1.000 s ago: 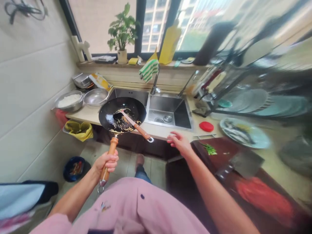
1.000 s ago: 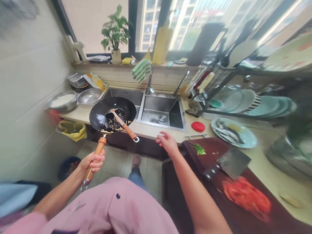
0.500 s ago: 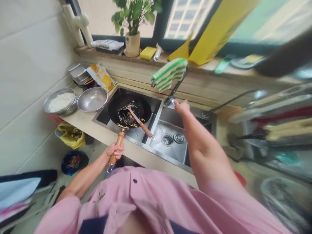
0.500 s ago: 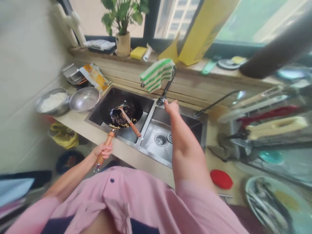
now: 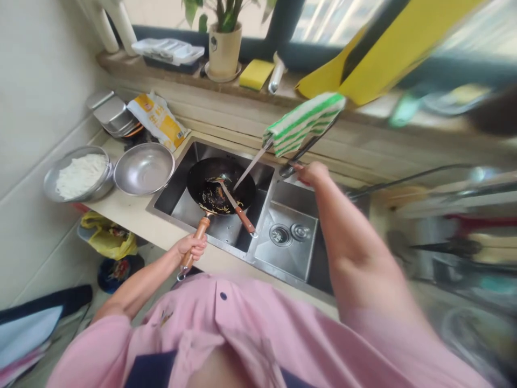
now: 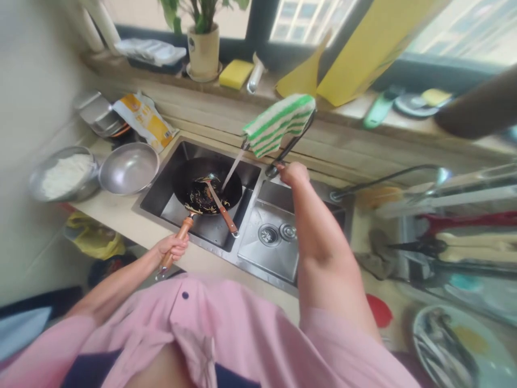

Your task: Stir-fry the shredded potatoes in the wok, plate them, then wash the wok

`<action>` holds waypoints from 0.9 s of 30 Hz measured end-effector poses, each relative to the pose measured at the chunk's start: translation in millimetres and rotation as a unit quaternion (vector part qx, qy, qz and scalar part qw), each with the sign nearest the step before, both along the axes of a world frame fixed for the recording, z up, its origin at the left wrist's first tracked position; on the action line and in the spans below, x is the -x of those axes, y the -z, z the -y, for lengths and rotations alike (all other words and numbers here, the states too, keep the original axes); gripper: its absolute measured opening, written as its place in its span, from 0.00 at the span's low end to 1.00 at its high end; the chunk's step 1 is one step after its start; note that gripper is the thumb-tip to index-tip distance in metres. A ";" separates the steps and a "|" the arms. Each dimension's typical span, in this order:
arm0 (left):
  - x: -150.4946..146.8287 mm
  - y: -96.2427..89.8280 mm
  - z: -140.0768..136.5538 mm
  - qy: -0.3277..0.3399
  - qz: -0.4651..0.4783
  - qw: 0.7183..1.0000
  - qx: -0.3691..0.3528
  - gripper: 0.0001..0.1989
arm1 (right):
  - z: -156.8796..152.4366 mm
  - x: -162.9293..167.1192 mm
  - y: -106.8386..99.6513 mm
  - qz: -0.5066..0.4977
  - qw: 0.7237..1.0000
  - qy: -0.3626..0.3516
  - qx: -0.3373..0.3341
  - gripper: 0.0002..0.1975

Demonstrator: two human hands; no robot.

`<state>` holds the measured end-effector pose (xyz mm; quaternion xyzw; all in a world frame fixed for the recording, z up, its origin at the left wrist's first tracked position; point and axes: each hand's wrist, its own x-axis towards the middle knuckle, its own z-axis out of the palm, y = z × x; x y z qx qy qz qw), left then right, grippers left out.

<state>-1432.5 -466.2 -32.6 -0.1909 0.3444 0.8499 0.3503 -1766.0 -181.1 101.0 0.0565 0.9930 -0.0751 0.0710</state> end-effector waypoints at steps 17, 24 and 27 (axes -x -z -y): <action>36.7 12.1 6.3 0.078 0.053 0.994 -0.061 0.19 | 46.4 -204.8 76.8 0.180 0.973 -0.125 -0.072 0.28; 49.6 9.7 9.9 0.084 0.093 0.989 -0.079 0.17 | 23.2 -220.7 71.8 0.142 0.985 -0.072 -0.070 0.27; 53.4 7.8 11.6 0.087 0.109 0.987 -0.083 0.16 | 9.7 -208.8 65.2 0.148 0.987 -0.012 0.061 0.25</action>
